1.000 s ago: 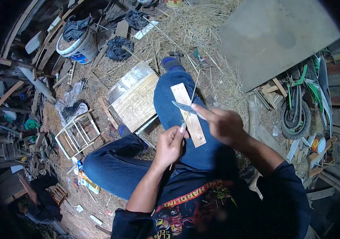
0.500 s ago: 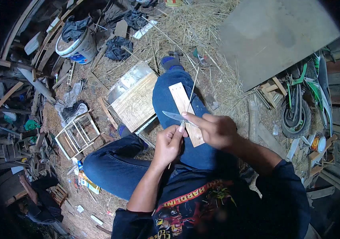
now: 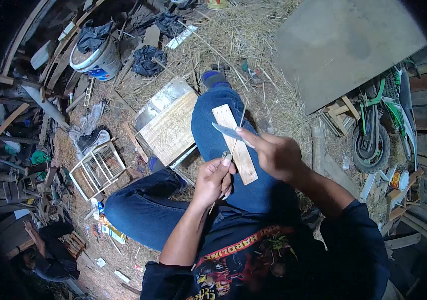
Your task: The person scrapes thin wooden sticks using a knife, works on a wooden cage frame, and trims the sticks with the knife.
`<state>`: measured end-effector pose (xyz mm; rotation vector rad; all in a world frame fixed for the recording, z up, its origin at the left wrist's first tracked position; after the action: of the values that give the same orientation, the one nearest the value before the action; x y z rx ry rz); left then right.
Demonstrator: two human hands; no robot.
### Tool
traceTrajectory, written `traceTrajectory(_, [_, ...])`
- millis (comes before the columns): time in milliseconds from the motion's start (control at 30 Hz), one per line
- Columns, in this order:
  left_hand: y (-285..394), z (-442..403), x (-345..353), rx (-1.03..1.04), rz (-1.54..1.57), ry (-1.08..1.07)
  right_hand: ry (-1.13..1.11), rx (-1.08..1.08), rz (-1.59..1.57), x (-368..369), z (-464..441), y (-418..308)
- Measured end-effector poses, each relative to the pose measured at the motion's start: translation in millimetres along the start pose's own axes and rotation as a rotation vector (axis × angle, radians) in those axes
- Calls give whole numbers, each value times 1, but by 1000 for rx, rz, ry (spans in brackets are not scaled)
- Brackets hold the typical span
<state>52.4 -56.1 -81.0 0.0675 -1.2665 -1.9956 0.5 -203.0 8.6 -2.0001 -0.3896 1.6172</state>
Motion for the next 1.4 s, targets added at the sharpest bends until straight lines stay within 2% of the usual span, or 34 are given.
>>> traceTrajectory(100, [0,1,5,-16,129,-17,116,-68,-84,-9,-6,10])
traceTrajectory(267, [-2,1,8,-46,252,-17,-32,41,-33,6,0,13])
traceTrajectory(333, [-3,-1,8,-43,255,-16,136,-40,-78,-6,-4,17])
traceTrajectory(400, [0,0,10,-38,260,-16,88,-2,-111,8,5,17])
traceTrajectory(467, [0,0,7,-38,275,2,-67,-42,-137,24,18,0])
traceTrajectory(500, [-3,0,6,-48,288,11,-67,-40,-136,26,16,3])
traceTrajectory(567, [-7,0,6,-38,305,-1,145,-80,-92,12,5,13])
traceTrajectory(600, [-4,-1,7,-37,287,-7,149,12,-83,2,-2,24])
traceTrajectory(767, [-2,0,9,-23,307,-24,38,-3,-70,6,2,-9])
traceTrajectory(867, [-2,8,4,-50,219,7,78,19,-96,4,-3,-8])
traceTrajectory(933, [-2,15,-3,-28,-14,31,128,-7,-83,-1,-5,-9])
traceTrajectory(1033, [-2,12,-7,21,-68,80,191,-32,-52,-7,-10,-3])
traceTrajectory(1167, [5,10,-13,28,-233,107,48,-9,12,1,-7,-6])
traceTrajectory(1233, [15,9,-18,134,-443,156,85,-26,-5,-4,-9,-4])
traceTrajectory(1267, [16,10,-17,132,-439,156,81,-25,-4,-3,-8,-2])
traceTrajectory(1333, [43,16,-9,281,-687,205,110,-10,39,-2,-7,3])
traceTrajectory(1400, [47,18,-8,306,-736,228,57,3,7,2,1,-3])
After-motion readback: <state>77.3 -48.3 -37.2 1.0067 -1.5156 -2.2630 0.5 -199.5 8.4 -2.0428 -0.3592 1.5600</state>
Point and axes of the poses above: each hand's wrist, its own z-axis away from the middle knuckle, its own x-axis out of the palm, y = z × x, the point moved 10 cm from there along -z, towards the middle knuckle, and after that the axes turned 7 degrees about -z, right-handed, at the moved point
